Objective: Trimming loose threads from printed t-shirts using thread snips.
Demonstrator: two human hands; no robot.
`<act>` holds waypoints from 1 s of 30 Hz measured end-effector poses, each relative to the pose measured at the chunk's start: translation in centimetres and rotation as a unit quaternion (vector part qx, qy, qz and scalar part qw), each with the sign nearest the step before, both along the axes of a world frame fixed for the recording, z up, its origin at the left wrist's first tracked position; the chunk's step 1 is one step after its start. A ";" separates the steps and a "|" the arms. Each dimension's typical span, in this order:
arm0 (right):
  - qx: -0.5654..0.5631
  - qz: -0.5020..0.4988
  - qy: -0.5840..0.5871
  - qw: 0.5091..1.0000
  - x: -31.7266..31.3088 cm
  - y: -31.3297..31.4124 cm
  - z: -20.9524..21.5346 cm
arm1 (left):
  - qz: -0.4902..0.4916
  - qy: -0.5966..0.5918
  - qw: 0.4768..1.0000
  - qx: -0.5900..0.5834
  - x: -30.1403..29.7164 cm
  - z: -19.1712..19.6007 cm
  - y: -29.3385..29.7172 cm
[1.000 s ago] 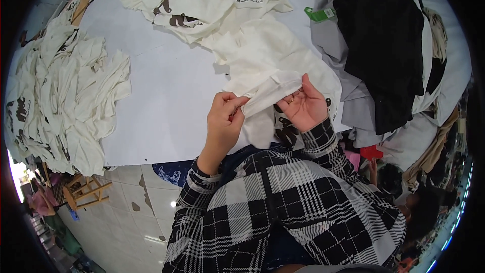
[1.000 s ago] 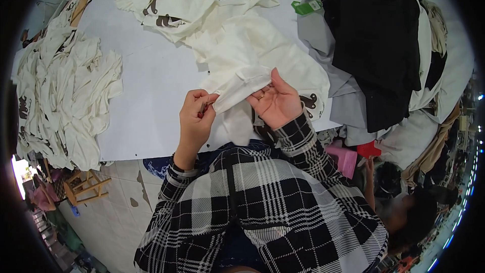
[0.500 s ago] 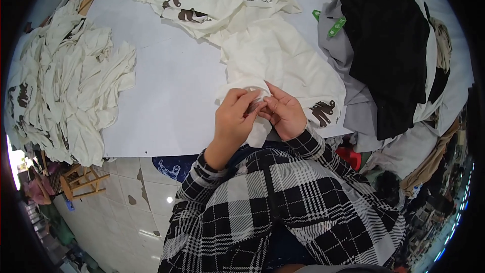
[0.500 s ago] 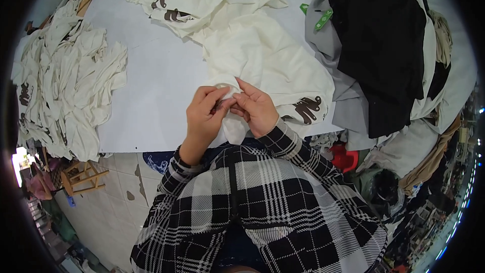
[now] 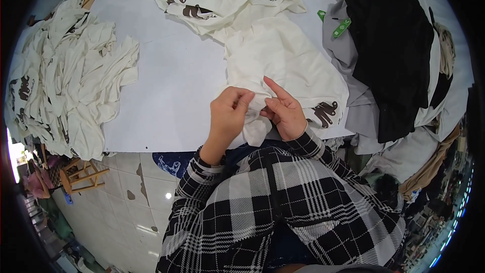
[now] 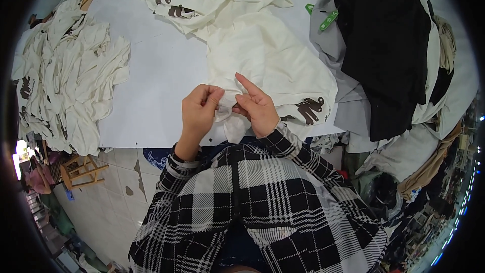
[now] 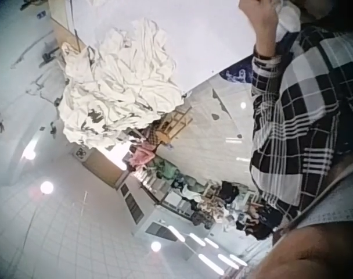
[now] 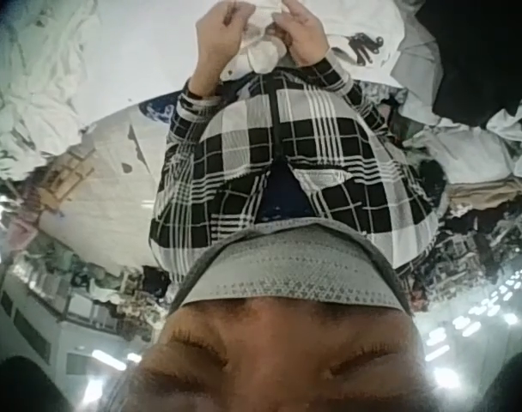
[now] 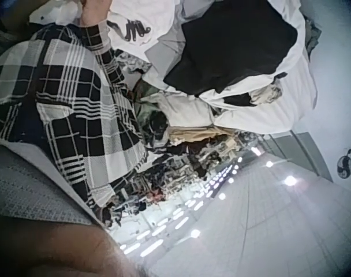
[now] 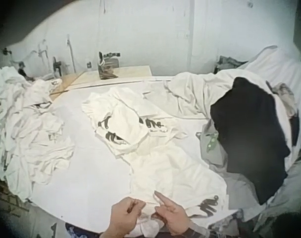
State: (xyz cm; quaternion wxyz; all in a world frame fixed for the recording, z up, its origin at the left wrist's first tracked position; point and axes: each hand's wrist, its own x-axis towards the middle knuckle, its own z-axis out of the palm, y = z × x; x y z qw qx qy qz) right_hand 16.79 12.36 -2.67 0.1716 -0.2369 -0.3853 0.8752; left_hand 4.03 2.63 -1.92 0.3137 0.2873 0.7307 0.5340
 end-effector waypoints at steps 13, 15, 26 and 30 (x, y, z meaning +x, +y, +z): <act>-0.081 -0.021 -0.060 0.995 -0.7 -0.2 0.2 | 0.003 0.119 0.988 0.097 0.4 -1.1 -0.7; -0.078 -0.028 -0.064 0.994 -0.9 -0.2 0.0 | 0.055 -0.134 0.985 0.098 0.3 -0.8 -0.6; 0.251 0.124 0.005 0.960 -2.0 1.7 1.5 | -0.023 -0.131 0.987 0.095 -0.8 0.6 -0.9; 0.165 0.138 -0.071 0.974 -1.6 2.3 0.4 | -0.011 -0.121 0.990 0.065 -1.3 0.9 -0.8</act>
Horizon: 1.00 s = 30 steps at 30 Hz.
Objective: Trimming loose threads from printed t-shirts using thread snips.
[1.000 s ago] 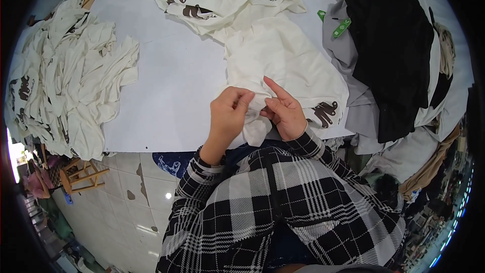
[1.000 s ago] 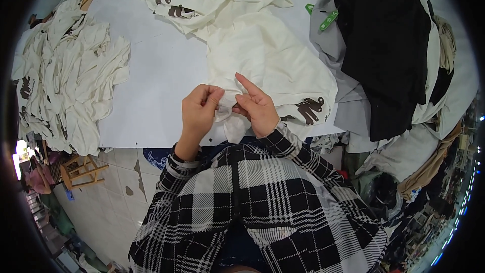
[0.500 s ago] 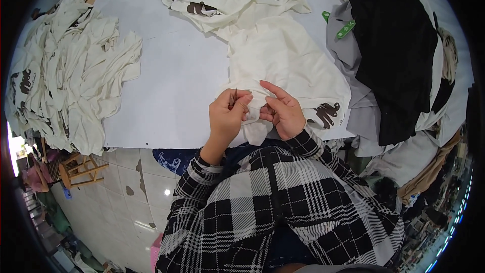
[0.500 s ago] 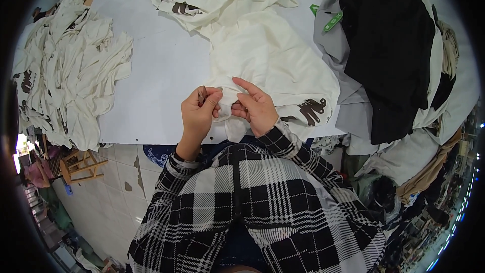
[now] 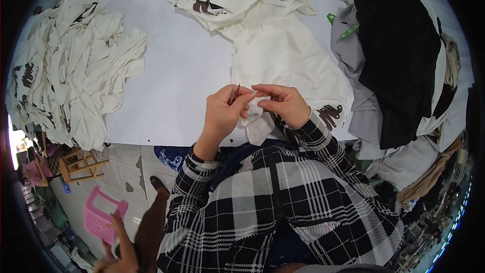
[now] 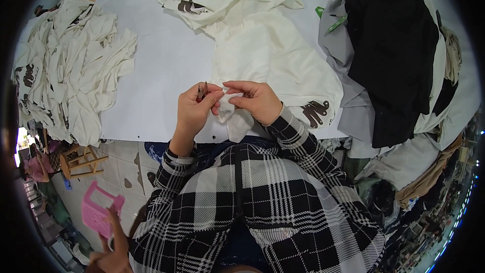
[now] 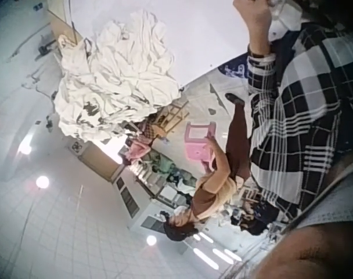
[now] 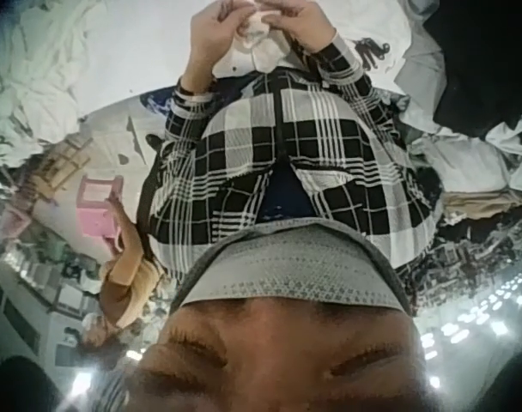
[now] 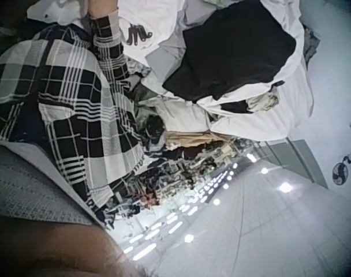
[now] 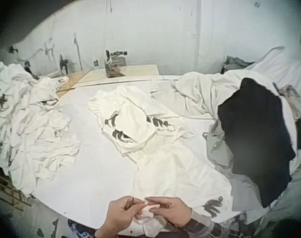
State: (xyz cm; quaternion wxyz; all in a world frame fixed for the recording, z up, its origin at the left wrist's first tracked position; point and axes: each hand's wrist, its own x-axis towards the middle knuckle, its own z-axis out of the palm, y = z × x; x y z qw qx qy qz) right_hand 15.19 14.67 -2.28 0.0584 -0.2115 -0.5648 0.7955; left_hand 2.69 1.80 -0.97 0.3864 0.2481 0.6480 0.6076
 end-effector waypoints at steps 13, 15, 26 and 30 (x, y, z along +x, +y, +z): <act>0.110 0.037 0.015 0.993 -1.3 0.0 -0.5 | -0.097 0.239 0.965 0.040 -1.5 2.4 0.9; 0.034 0.037 -0.065 0.997 -1.2 0.3 0.2 | -0.042 0.292 0.955 -0.029 -2.0 2.9 0.0; -0.012 0.008 -0.062 0.998 -1.2 0.9 -0.2 | -0.210 0.235 0.945 -0.091 -1.8 2.3 -3.6; 0.016 0.025 -0.051 0.998 -1.3 0.9 0.1 | -0.186 0.214 0.957 -0.065 -1.6 1.8 -3.5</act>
